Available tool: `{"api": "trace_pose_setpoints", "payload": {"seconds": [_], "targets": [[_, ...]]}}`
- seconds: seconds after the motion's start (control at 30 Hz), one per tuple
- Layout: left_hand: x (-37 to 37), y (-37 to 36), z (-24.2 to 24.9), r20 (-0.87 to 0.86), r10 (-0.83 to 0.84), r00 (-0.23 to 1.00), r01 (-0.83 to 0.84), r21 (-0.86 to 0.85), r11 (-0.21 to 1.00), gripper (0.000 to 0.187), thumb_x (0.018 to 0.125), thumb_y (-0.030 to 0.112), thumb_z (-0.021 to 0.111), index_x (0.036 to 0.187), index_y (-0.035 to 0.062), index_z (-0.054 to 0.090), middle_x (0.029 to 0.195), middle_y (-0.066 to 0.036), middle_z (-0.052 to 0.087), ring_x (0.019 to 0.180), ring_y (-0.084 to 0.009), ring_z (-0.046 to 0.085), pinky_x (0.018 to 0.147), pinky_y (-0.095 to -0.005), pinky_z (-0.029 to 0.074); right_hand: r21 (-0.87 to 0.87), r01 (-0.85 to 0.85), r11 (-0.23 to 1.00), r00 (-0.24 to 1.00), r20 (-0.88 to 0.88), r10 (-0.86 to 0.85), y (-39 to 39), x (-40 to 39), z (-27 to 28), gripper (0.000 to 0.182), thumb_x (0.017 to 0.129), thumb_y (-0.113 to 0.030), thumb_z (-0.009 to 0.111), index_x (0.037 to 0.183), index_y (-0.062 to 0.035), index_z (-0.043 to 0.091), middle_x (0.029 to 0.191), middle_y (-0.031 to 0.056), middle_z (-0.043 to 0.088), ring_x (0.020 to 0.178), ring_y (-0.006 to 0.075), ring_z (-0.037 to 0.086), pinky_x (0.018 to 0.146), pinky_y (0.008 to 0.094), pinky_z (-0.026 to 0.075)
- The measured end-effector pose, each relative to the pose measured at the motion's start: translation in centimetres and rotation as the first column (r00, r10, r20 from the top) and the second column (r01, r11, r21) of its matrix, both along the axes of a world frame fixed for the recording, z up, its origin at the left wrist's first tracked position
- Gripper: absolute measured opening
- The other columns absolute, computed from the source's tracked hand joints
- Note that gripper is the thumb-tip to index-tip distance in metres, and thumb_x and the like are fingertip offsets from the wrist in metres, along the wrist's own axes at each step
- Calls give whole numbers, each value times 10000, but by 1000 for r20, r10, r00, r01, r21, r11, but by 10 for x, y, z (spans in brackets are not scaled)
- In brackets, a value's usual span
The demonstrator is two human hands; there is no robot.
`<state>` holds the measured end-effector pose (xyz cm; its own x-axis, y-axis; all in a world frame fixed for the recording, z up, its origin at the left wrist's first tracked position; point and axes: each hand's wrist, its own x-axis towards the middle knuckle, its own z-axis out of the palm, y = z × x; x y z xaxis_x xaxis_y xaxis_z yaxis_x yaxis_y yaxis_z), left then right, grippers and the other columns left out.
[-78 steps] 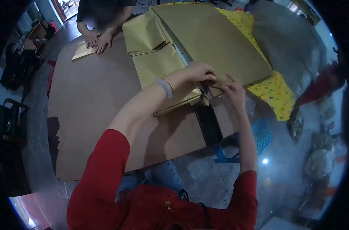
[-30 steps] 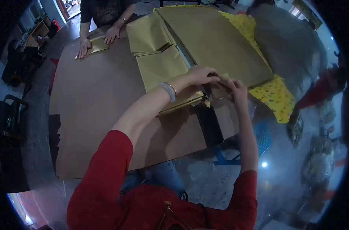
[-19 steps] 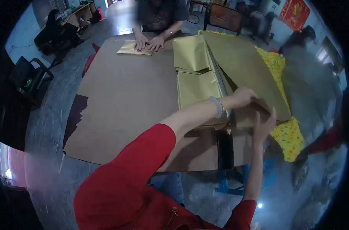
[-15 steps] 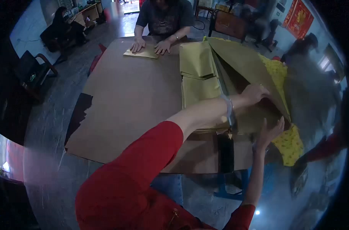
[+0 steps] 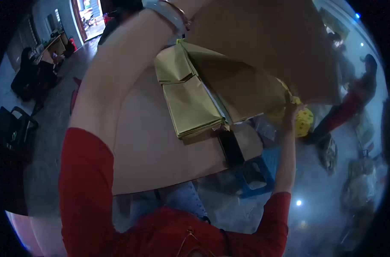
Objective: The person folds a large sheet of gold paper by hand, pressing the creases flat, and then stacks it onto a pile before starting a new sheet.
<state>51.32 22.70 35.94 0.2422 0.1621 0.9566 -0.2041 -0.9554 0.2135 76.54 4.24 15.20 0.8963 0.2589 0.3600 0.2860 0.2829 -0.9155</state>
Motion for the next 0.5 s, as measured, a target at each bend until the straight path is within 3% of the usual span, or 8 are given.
{"api": "trace_pose_setpoints", "payload": {"seconds": [0.07, 0.13, 0.17, 0.23, 0.27, 0.43, 0.47, 0.5], "targets": [[-19, -10, 7, -14, 11, 1000, -11, -17, 1000, 278, 813, 246, 587, 1046, 123, 672, 1014, -160, 651, 985, -334, 606, 829, -392, 490, -97, 86, 992, 995, 56, -81, -3, 22, 10, 914, 808, -168, 713, 1458, -73, 77, 1495, 152, 101, 1327, 368, 254, 1092, 479, 289], [-41, -15, 8, -34, 43, 998, -45, -41, 998, 281, 814, 256, 585, 1043, 120, 673, 1014, -161, 652, 985, -334, 607, 829, -392, 489, -9, -39, 999, 856, 515, 39, -4, 46, 18, 897, 776, -109, 739, 1443, -55, 141, 1481, 174, 160, 1311, 354, 288, 1053, 483, 339], [-53, -14, 10, -41, 67, 997, -69, -50, 996, 282, 815, 261, 584, 1041, 118, 673, 1014, -161, 652, 984, -334, 608, 829, -392, 489, -6, -41, 999, 856, 516, 38, -3, 44, 31, 897, 776, -109, 739, 1443, -55, 141, 1481, 174, 160, 1311, 354, 288, 1053, 483, 339], [-79, -12, 14, -54, 119, 991, -122, -67, 990, 286, 816, 271, 582, 1038, 115, 674, 1014, -162, 653, 983, -334, 609, 829, -392, 489, 65, 19, 998, 824, 564, -53, -8, 35, 67, 824, 783, -112, 735, 1421, -30, 221, 1392, 166, 363, 1243, 301, 400, 981, 471, 401], [-92, -11, 16, -64, 147, 987, -152, -82, 985, 288, 817, 276, 581, 1036, 113, 674, 1014, -162, 653, 983, -333, 609, 829, -392, 489, 62, 13, 998, 825, 563, -46, -12, 28, 83, 824, 783, -112, 735, 1421, -30, 221, 1392, 166, 363, 1243, 301, 400, 981, 471, 401], [-162, -9, 31, -91, 289, 953, -299, -128, 946, 302, 820, 301, 577, 1027, 105, 676, 1014, -164, 654, 981, -333, 612, 830, -392, 488, 201, -53, 978, 507, 849, -147, -37, -31, 168, 398, 874, -159, 648, 1229, -48, 504, 969, 51, 607, 946, 182, 570, 826, 357, 466], [-176, -8, 31, -95, 317, 944, -328, -139, 935, 305, 821, 306, 576, 1026, 103, 677, 1014, -164, 654, 980, -333, 613, 830, -392, 488, 202, -61, 977, 504, 852, -145, -39, -47, 175, 398, 874, -159, 648, 1229, -48, 504, 969, 51, 607, 946, 182, 570, 826, 357, 466], [-191, -5, 30, -103, 348, 932, -361, -155, 919, 308, 822, 311, 575, 1024, 102, 677, 1015, -165, 654, 980, -333, 613, 830, -392, 488, 137, -151, 979, 676, 737, 1, -36, -63, 180, 276, 888, -182, 631, 1119, -56, 547, 912, 45, 600, 891, 164, 560, 800, 333, 460]]}}
